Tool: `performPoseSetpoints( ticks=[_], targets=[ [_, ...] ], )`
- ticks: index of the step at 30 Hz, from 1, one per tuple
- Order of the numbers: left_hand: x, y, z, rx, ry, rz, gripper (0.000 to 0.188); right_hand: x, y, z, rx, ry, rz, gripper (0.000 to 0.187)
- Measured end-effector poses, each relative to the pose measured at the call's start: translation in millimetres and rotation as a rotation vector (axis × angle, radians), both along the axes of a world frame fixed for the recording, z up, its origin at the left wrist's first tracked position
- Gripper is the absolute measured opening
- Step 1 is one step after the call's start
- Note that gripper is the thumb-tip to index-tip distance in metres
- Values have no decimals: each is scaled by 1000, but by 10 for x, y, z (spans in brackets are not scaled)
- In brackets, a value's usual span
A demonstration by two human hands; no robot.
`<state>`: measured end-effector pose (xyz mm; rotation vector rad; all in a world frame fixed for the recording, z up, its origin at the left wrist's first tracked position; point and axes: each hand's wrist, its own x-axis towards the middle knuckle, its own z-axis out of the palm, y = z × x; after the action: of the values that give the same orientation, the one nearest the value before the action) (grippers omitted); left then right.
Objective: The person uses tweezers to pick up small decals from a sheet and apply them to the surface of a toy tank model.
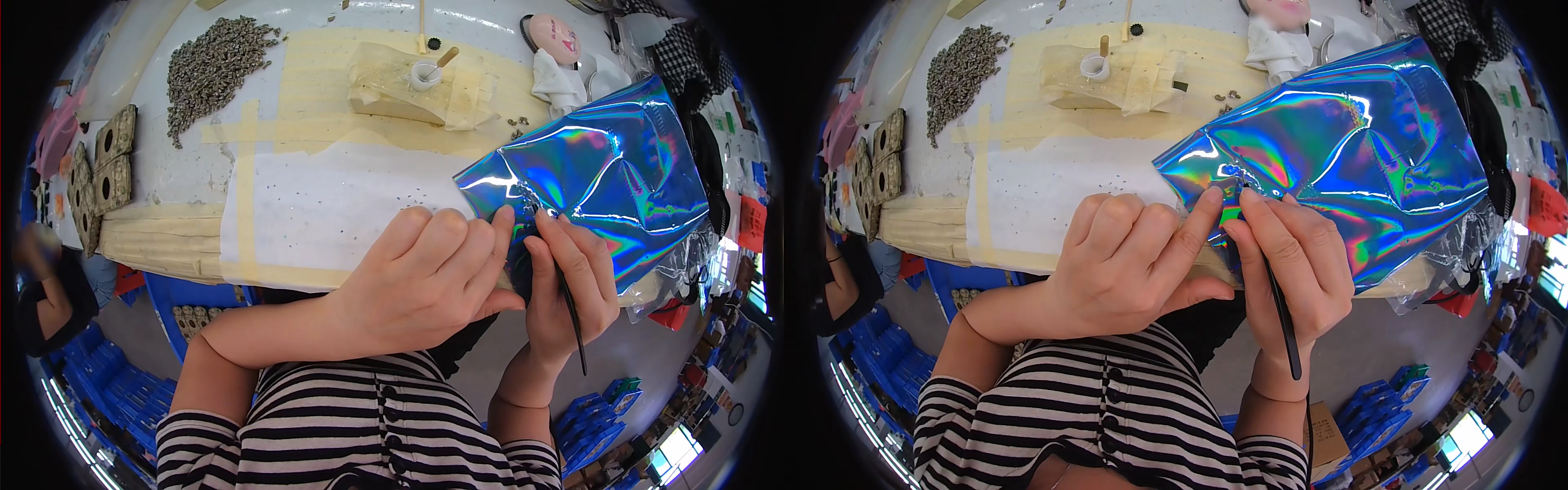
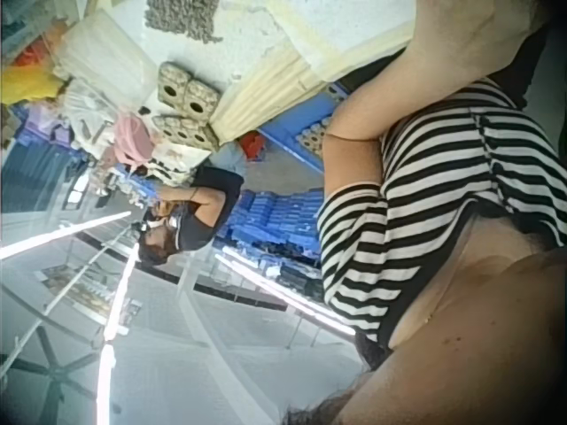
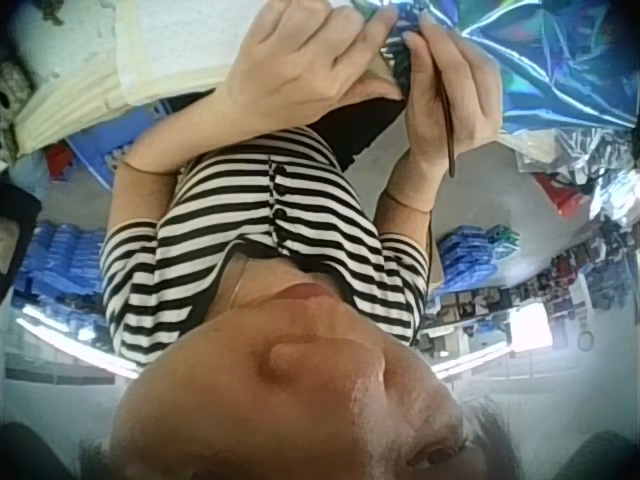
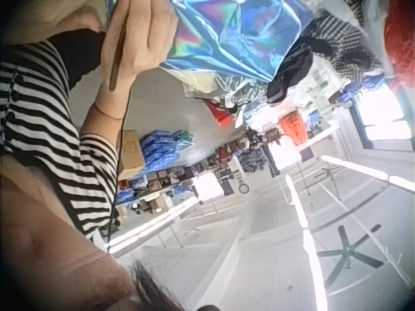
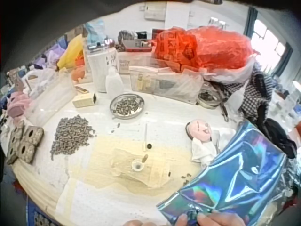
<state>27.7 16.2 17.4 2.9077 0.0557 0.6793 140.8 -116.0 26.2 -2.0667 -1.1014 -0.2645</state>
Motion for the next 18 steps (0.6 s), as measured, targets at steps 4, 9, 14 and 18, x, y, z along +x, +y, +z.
performPoseSetpoints(
  ticks=[4,9,14,18],
  targets=[
    [-17,-11,-5,42,-23,-4,60,12,-10,-14,23,5,16,29],
    [-40,-2,-22,87,-64,-25,58,8,-10,3,19,9,9,30],
    [-39,-3,-31,84,-73,-25,58,2,-2,1,10,5,-9,29],
    [-41,-3,-36,80,-71,-29,58,9,5,-25,36,27,-18,28]
  ],
)
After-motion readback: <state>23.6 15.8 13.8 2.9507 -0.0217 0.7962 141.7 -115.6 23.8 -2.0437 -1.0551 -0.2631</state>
